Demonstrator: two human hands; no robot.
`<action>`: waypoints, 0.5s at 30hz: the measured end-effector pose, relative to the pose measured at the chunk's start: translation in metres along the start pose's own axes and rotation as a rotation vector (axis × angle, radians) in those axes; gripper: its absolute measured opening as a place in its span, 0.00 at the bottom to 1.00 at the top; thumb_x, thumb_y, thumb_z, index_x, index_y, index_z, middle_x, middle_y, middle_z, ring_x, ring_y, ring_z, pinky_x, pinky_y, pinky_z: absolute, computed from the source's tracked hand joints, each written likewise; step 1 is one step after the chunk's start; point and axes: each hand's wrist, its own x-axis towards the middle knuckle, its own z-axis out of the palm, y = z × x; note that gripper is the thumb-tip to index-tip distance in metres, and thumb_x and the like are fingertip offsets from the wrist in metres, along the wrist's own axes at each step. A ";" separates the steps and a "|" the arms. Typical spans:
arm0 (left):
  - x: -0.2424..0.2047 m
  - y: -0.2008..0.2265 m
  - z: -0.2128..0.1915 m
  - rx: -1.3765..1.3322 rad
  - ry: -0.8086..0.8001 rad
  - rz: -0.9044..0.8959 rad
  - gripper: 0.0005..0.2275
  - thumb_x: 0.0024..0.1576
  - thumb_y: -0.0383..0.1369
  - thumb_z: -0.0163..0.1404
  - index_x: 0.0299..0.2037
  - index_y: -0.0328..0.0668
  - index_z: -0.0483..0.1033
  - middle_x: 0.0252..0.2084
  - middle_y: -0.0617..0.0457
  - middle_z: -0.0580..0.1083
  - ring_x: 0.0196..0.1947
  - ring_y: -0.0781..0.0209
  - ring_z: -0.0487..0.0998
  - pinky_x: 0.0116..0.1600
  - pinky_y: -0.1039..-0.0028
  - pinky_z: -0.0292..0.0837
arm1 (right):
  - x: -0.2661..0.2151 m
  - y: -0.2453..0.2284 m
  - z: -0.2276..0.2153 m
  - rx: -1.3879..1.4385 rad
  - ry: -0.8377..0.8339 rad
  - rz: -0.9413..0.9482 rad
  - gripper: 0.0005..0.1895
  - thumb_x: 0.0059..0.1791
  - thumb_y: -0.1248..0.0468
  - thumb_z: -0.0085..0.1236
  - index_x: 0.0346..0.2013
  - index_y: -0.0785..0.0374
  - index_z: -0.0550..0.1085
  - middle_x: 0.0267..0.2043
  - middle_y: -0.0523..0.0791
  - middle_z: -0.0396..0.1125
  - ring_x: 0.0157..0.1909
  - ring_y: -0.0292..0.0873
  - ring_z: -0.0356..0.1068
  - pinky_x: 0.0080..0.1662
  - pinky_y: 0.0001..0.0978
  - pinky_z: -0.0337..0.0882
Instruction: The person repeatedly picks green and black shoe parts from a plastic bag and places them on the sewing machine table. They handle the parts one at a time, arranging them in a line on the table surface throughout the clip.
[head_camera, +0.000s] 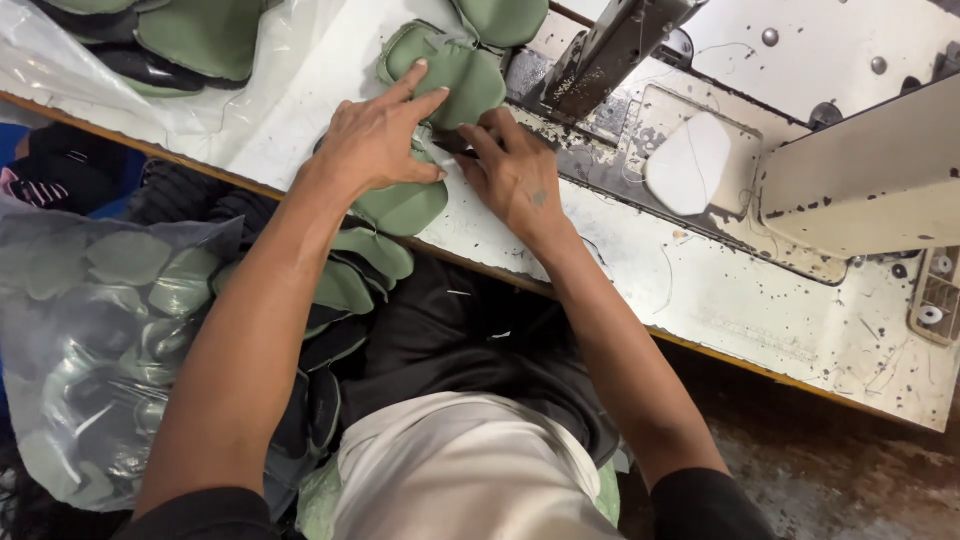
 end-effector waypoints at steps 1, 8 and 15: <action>0.002 0.001 0.000 0.004 0.001 -0.001 0.47 0.37 0.48 0.68 0.71 0.56 0.63 0.77 0.47 0.53 0.50 0.47 0.80 0.54 0.54 0.73 | 0.002 0.002 0.002 0.015 -0.014 -0.011 0.18 0.47 0.63 0.68 0.50 0.62 0.76 0.46 0.47 0.67 0.38 0.51 0.74 0.41 0.42 0.75; -0.002 -0.003 -0.002 -0.039 -0.026 -0.001 0.49 0.36 0.49 0.70 0.73 0.54 0.62 0.78 0.47 0.52 0.51 0.45 0.80 0.55 0.54 0.74 | 0.009 0.020 0.027 0.343 -0.045 0.158 0.13 0.49 0.63 0.66 0.44 0.67 0.77 0.43 0.49 0.70 0.40 0.49 0.76 0.42 0.38 0.76; -0.010 -0.007 -0.004 -0.136 -0.017 0.003 0.69 0.30 0.53 0.74 0.74 0.30 0.35 0.74 0.45 0.57 0.57 0.37 0.75 0.62 0.50 0.66 | 0.021 0.008 -0.008 0.368 0.092 0.340 0.24 0.46 0.54 0.71 0.48 0.68 0.77 0.43 0.49 0.67 0.44 0.47 0.73 0.42 0.40 0.76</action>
